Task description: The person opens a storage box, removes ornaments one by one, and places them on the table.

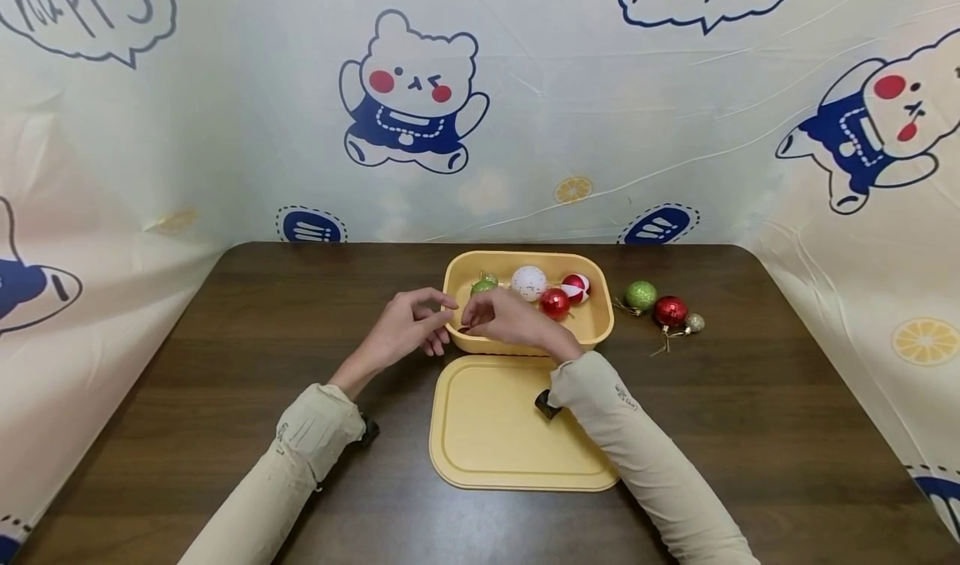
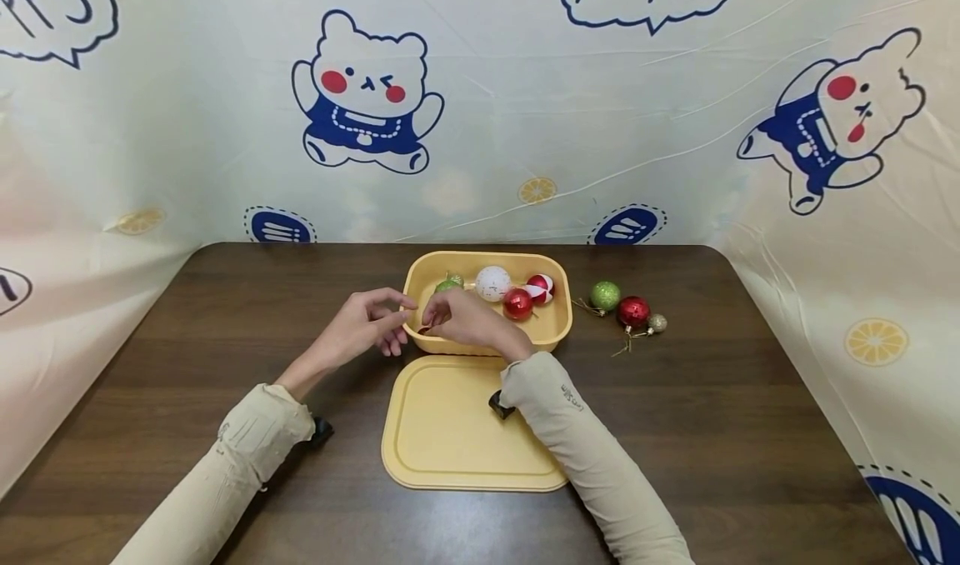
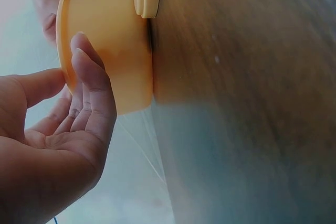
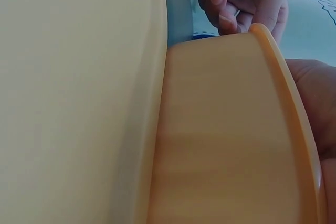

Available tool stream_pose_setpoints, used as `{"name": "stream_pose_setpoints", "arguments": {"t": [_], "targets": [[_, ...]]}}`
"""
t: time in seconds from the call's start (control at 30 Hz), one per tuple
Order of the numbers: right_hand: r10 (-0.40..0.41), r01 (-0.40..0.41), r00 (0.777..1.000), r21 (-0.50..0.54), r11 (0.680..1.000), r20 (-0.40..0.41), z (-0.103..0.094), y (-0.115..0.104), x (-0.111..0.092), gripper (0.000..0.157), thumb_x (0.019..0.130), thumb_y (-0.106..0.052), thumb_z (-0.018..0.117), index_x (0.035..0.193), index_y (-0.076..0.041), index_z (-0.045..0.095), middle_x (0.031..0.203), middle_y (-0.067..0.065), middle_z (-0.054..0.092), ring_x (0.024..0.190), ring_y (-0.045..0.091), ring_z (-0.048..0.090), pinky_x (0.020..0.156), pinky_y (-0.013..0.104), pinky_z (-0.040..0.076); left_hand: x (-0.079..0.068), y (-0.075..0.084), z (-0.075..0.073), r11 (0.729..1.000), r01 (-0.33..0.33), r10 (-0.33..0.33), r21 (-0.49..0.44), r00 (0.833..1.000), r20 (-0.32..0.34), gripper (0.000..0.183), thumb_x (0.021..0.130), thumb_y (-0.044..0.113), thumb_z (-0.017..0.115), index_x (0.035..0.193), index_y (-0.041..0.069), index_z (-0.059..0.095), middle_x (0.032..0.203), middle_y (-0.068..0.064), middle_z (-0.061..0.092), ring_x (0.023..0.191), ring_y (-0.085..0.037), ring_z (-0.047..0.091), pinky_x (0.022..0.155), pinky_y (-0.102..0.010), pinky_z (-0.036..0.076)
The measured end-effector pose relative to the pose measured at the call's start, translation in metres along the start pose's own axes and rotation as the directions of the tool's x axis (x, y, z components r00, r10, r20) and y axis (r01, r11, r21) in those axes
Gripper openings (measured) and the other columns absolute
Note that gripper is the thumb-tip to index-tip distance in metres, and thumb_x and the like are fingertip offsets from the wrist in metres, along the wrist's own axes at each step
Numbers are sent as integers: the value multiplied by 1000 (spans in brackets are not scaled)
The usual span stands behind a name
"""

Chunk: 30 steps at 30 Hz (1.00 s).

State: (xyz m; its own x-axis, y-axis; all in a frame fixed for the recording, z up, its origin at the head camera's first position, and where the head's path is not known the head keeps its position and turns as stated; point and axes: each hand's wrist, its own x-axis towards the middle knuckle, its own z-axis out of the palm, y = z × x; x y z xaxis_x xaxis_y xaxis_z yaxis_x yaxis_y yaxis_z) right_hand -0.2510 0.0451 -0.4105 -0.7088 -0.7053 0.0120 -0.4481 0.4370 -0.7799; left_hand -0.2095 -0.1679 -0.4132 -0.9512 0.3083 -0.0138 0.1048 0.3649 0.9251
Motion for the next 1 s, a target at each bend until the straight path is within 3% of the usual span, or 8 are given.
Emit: {"name": "stream_pose_setpoints", "arguments": {"t": [0.17, 0.4, 0.6, 0.87, 1.0], "targets": [[49, -47, 998, -40, 998, 51, -1, 0, 2, 17, 94, -6, 66, 109, -5, 74, 105, 7, 72, 98, 17, 67, 88, 27, 53, 0, 0, 0, 1000, 4, -4, 2, 1000, 1, 21, 101, 15, 60, 118, 4, 64, 77, -26, 68, 61, -38, 67, 54, -37, 58], [63, -62, 995, -18, 998, 82, -1, 1, 4, 14, 95, -6, 65, 106, -5, 74, 105, 6, 72, 96, 16, 67, 86, 26, 53, 0, 0, 0, 1000, 6, -6, -3, 1000, 3, 21, 101, 16, 60, 118, 4, 64, 78, -27, 68, 63, -40, 67, 56, -43, 59], [32, -31, 999, -16, 999, 35, 0, 0, 2, 13, 95, -9, 67, 107, -6, 73, 103, 5, 72, 94, 16, 67, 84, 27, 53, -1, 0, 0, 1000, 5, -5, -8, 1000, 3, 21, 101, 16, 60, 118, 4, 64, 78, -28, 68, 61, -38, 67, 56, -41, 59], [34, -35, 996, -17, 999, -88, -1, 0, -4, 15, 95, -10, 67, 108, -7, 75, 100, 2, 74, 91, 12, 68, 83, 29, 54, -1, 0, 0, 1000, 3, -3, -15, 1000, 9, 23, 101, 15, 60, 120, 2, 63, 79, -28, 67, 62, -39, 67, 56, -44, 59], [34, -31, 994, 31, 999, -102, -2, -2, -6, 17, 96, -10, 66, 109, -5, 74, 101, 5, 75, 90, 13, 70, 82, 28, 55, 0, 0, 0, 1000, 5, -4, -14, 1000, 7, 22, 101, 15, 60, 119, 2, 63, 78, -28, 67, 60, -36, 67, 56, -44, 59]]}}
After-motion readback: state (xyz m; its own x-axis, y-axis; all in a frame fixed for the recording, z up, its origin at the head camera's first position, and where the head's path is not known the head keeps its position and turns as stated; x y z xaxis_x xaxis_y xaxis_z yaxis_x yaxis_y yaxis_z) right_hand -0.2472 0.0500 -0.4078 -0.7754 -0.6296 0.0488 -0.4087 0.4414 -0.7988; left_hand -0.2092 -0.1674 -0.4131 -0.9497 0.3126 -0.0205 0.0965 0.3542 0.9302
